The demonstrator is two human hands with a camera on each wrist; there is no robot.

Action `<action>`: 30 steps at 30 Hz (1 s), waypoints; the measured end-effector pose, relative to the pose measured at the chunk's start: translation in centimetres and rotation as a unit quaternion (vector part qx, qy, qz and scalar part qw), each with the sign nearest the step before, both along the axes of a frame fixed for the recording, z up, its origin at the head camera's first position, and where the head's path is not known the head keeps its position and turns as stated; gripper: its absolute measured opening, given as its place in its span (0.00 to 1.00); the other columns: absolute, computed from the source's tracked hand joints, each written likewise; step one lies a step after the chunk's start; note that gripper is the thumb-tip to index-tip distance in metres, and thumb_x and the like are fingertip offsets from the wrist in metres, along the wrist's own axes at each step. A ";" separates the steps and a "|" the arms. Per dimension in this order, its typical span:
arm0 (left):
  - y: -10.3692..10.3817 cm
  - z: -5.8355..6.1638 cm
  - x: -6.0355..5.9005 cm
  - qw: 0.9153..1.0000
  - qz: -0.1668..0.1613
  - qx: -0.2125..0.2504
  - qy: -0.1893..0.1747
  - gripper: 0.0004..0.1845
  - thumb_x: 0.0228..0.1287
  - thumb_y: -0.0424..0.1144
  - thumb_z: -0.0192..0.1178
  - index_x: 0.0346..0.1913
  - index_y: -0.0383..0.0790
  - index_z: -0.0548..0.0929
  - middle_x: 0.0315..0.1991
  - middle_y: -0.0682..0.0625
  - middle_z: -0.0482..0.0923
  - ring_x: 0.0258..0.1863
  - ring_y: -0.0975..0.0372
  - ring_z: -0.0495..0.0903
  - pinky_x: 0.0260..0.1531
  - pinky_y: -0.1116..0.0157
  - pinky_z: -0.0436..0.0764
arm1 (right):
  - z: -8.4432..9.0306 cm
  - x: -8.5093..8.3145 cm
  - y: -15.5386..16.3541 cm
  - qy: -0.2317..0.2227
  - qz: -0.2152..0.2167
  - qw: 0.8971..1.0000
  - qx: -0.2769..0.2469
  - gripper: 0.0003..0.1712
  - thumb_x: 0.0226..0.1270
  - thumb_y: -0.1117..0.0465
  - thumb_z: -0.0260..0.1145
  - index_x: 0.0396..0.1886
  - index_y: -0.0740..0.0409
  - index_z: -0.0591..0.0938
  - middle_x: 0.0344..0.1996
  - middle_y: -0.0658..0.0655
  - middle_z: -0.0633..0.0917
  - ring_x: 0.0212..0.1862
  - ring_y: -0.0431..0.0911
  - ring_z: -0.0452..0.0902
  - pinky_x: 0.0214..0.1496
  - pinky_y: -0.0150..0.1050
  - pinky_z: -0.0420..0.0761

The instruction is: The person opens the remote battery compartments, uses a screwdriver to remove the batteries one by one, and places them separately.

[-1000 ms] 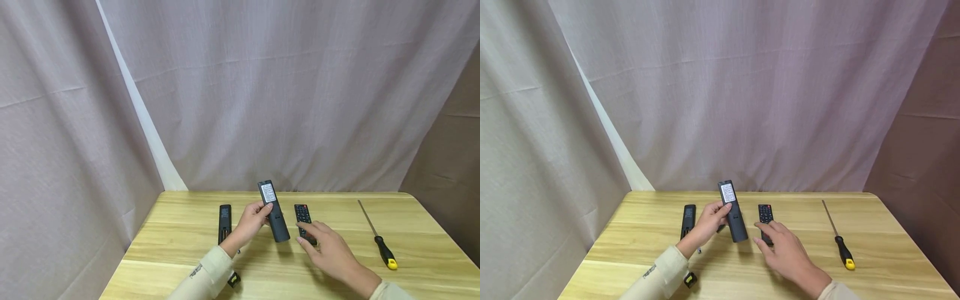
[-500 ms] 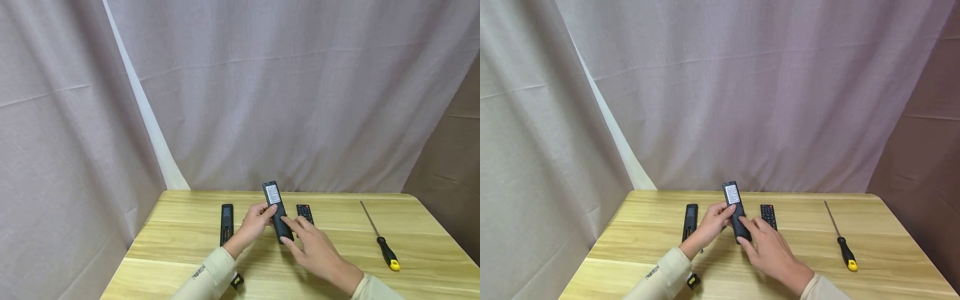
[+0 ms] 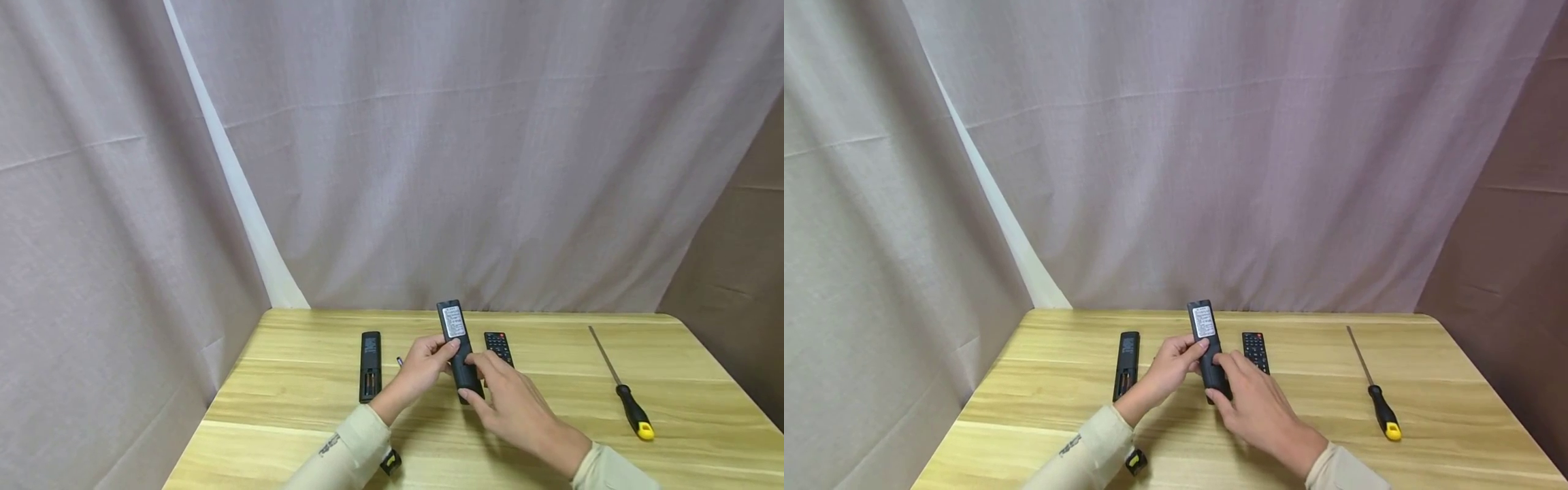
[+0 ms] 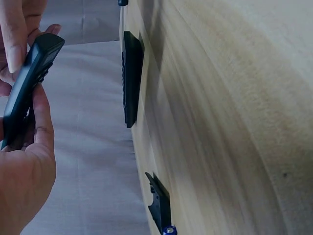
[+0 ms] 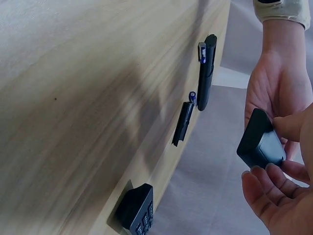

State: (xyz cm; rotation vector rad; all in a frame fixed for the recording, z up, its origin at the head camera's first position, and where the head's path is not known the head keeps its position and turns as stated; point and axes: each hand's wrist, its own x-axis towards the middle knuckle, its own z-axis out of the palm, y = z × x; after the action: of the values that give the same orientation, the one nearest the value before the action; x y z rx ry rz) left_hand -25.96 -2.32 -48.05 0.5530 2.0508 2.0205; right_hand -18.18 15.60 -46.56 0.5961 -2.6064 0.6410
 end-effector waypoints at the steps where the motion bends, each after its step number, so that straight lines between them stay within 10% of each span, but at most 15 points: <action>1: 0.0 0.0 0.0 1.000 0.000 0.000 0.000 0.19 0.85 0.42 0.55 0.58 0.29 0.87 0.49 0.32 0.89 0.32 0.68 0.86 0.38 0.71 0.90 | 0.0 0.0 0.0 0.000 0.000 1.000 0.000 0.26 0.63 0.57 0.81 0.58 0.52 0.81 0.43 0.47 0.83 0.37 0.37 0.77 0.33 0.29 0.79; 30: -0.1 -0.2 -0.1 0.999 -0.013 -0.028 0.012 0.17 0.84 0.42 0.56 0.55 0.31 0.88 0.48 0.33 0.90 0.33 0.67 0.86 0.37 0.70 0.90 | -0.2 -1.0 -0.4 -0.010 0.010 1.000 -0.002 0.24 0.59 0.58 0.84 0.49 0.52 0.79 0.41 0.45 0.80 0.38 0.36 0.76 0.36 0.30 0.81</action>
State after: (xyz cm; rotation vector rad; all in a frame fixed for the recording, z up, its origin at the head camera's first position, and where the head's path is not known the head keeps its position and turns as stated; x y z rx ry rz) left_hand -26.06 -2.41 -48.20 0.5930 2.0956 1.9454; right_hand -19.18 15.17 -46.73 0.6187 -2.6205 0.6635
